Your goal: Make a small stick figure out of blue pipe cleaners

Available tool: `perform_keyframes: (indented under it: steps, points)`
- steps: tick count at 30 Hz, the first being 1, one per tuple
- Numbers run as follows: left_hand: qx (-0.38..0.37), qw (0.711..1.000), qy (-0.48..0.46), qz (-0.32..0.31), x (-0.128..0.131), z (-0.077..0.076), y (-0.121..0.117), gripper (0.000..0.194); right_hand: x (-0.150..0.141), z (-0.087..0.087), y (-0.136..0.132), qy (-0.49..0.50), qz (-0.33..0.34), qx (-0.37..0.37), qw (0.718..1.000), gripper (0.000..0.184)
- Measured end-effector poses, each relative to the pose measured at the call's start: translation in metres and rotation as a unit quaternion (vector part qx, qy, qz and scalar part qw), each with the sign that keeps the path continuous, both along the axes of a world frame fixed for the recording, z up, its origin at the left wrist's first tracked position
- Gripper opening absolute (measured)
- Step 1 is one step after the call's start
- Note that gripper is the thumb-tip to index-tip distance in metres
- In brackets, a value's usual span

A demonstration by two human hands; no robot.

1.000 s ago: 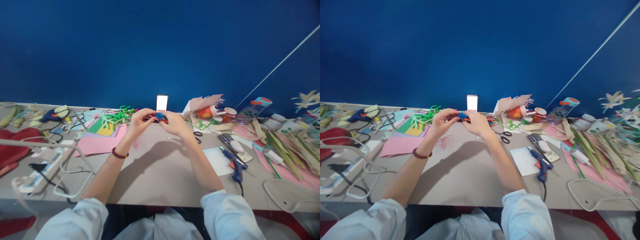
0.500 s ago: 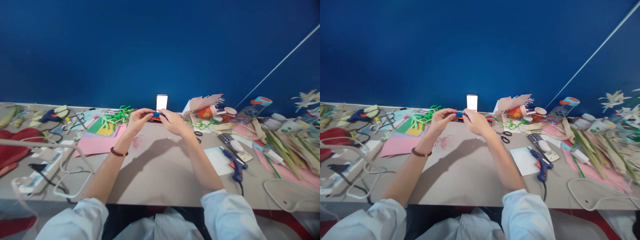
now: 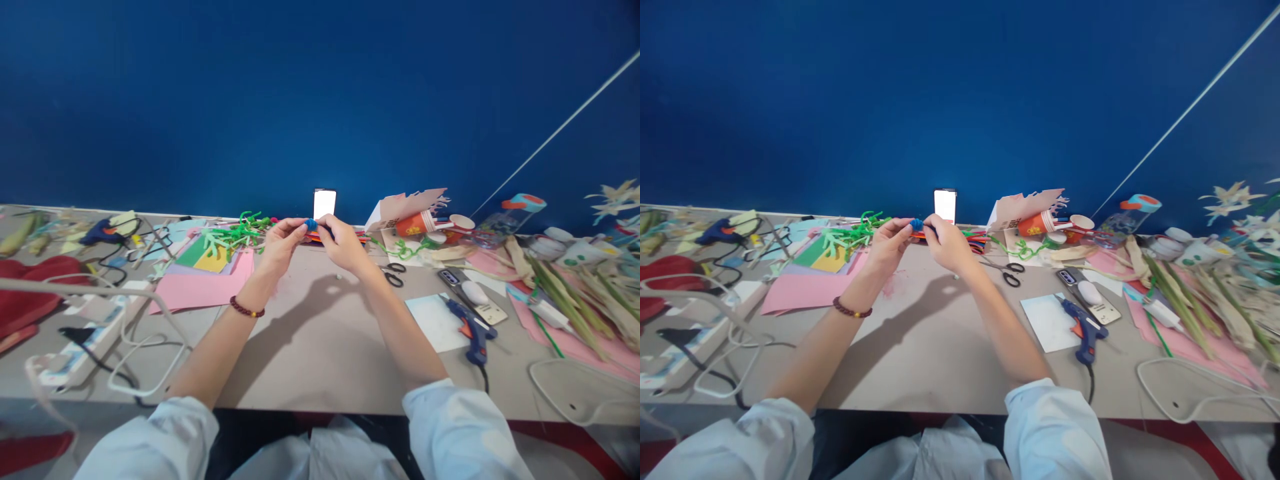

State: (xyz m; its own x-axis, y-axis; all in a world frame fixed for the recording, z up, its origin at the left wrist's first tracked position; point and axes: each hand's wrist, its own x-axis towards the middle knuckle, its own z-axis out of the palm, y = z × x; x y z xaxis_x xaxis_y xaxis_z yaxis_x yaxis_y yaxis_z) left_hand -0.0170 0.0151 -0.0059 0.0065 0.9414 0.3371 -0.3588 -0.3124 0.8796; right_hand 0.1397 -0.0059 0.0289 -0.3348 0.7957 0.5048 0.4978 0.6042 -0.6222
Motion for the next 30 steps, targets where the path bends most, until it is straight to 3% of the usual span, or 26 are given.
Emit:
perform_keyframes:
  steps: [5, 9, 17, 25, 30]
  points:
    - [0.028, 0.998, 0.046, 0.011, -0.002, 0.002, 0.0, 0.029, 0.001, -0.002, 0.005, 0.021, 0.02, -0.003, 1.0, 0.02]
    - [0.097, 0.985, 0.133, 0.048, -0.007, 0.008, -0.004, 0.028, 0.007, 0.0, 0.008, 0.025, 0.03, 0.007, 0.999, 0.02]
    - [0.262, 0.888, 0.347, 0.147, -0.016, 0.022, -0.012, 0.014, 0.015, 0.003, 0.007, -0.029, 0.009, 0.02, 0.999, 0.021]
    - [0.285, 0.862, 0.398, 0.133, -0.02, 0.019, -0.009, 0.017, 0.019, 0.008, 0.006, -0.067, 0.025, 0.007, 0.997, 0.021]
    - [0.29, 0.856, 0.421, 0.081, -0.023, 0.023, -0.01, 0.02, 0.025, 0.012, 0.005, -0.091, 0.055, -0.021, 0.994, 0.021]
